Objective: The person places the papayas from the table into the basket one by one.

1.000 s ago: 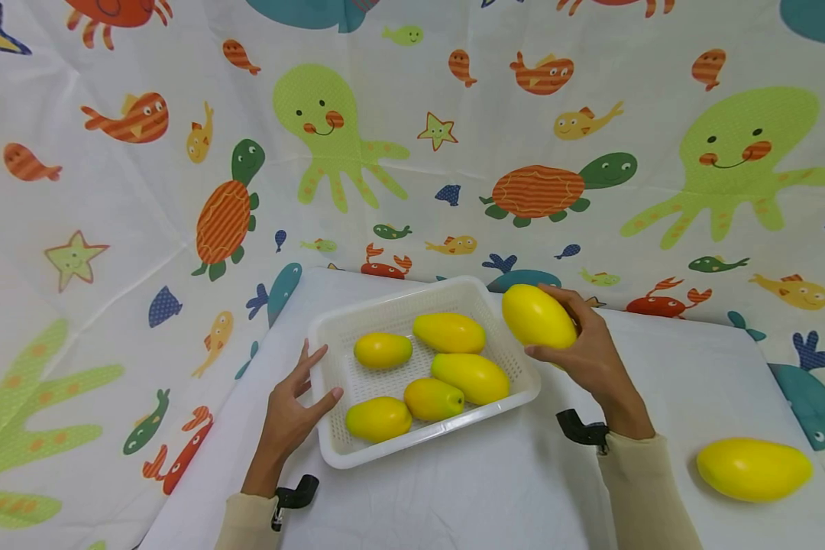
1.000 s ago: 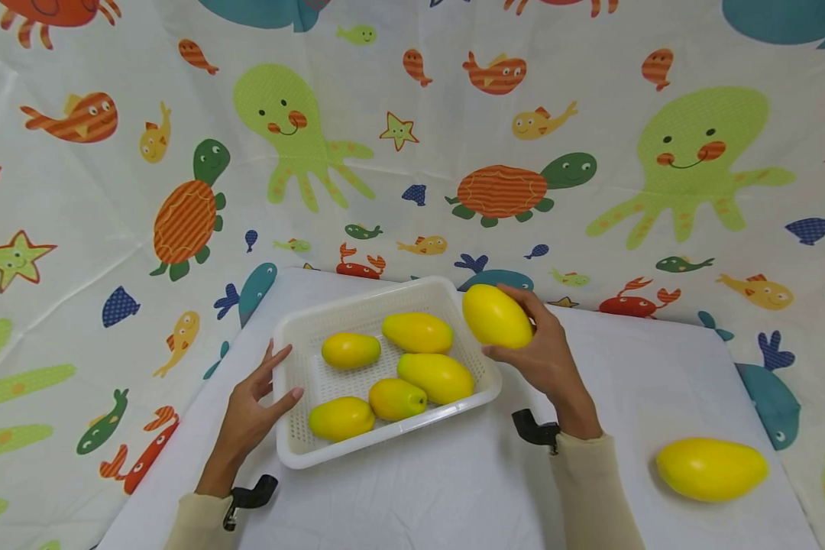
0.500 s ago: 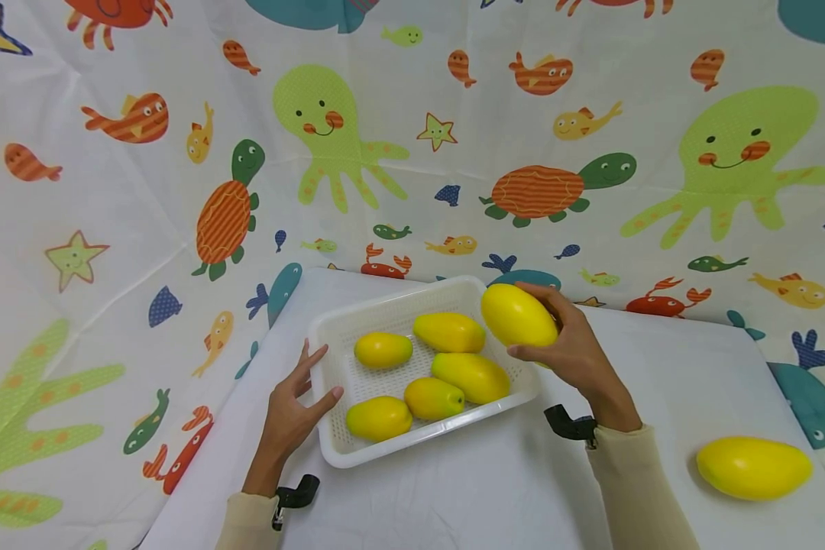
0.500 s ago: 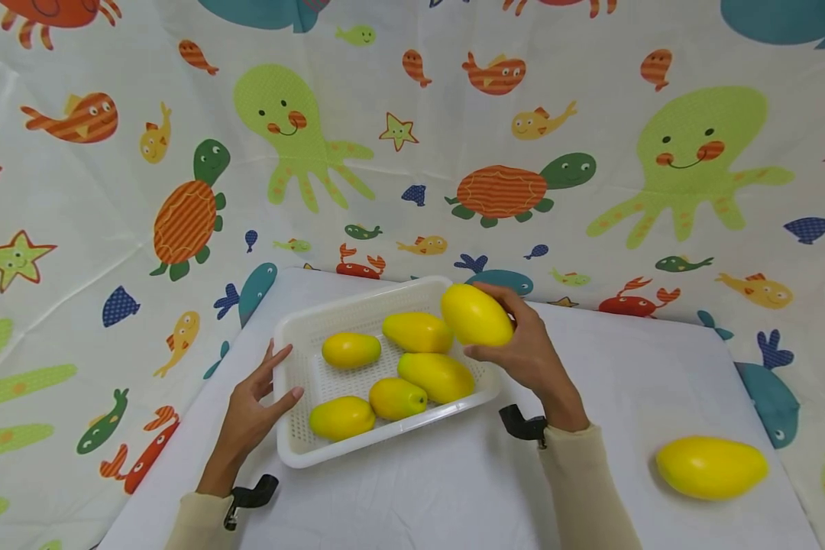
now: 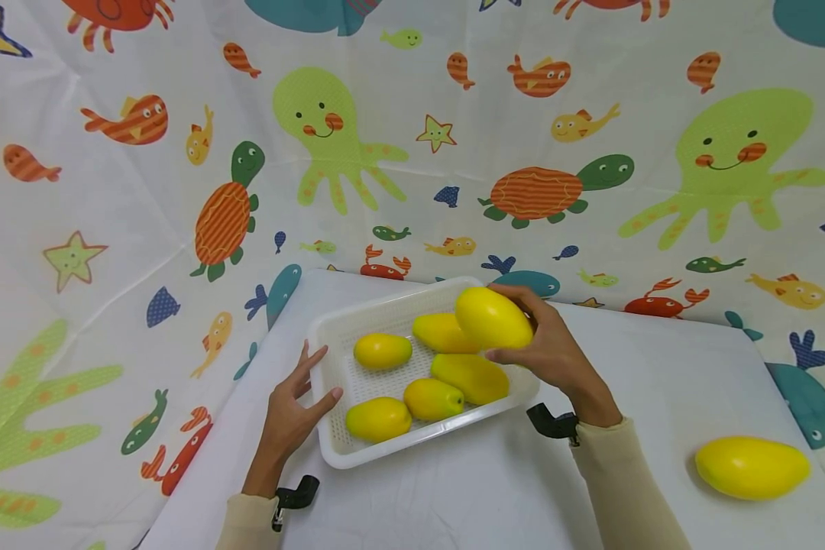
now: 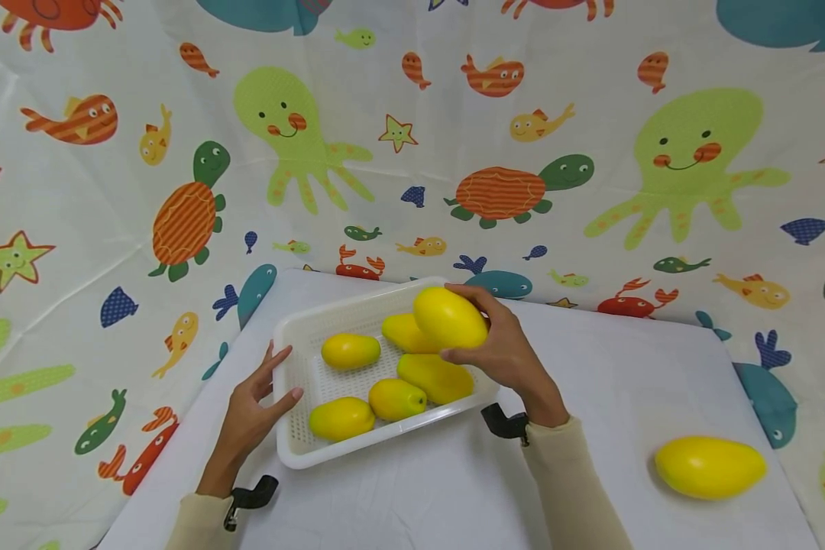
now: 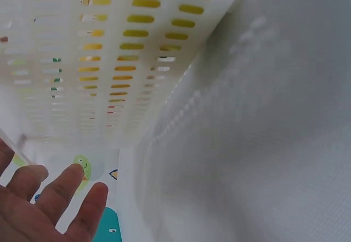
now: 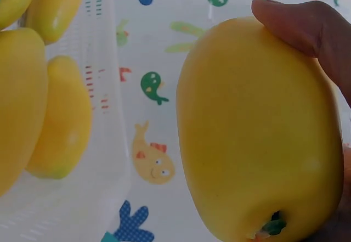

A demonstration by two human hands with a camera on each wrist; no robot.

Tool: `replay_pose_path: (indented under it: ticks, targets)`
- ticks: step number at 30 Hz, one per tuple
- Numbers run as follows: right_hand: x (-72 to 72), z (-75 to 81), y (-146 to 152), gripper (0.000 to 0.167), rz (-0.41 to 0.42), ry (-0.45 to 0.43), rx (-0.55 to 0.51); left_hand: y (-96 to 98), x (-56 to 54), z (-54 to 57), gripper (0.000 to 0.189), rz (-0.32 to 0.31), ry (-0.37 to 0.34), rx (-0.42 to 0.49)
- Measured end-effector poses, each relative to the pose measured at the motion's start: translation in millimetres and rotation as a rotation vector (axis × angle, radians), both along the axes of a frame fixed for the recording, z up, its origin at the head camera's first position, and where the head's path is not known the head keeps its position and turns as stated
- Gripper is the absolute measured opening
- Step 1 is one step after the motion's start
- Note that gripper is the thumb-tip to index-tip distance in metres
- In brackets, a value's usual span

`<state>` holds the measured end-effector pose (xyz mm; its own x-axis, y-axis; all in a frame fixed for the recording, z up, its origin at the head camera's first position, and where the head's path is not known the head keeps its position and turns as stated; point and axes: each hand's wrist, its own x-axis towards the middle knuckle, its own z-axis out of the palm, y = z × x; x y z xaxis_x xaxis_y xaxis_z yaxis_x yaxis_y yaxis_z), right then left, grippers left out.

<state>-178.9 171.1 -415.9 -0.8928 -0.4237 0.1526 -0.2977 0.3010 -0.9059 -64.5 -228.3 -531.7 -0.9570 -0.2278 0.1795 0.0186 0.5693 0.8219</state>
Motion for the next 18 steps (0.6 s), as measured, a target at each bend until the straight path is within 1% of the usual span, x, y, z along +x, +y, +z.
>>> replay_pose_path:
  ticks: [6,13,18]
  targets:
    - [-0.8,0.6,-10.0,0.093,0.033,0.012,0.020,-0.3,-0.5,0.0,0.077,-0.001,0.001,0.003]
    - [-0.3,1.4,-21.9,0.093,0.094,0.021,0.041,-0.8,-0.7,-0.7,0.077,-0.005,-0.001,0.003]
    - [1.6,3.9,-29.5,0.093,0.110,0.019,0.049,-1.1,-0.7,-0.6,0.077,-0.006,-0.007,0.003]
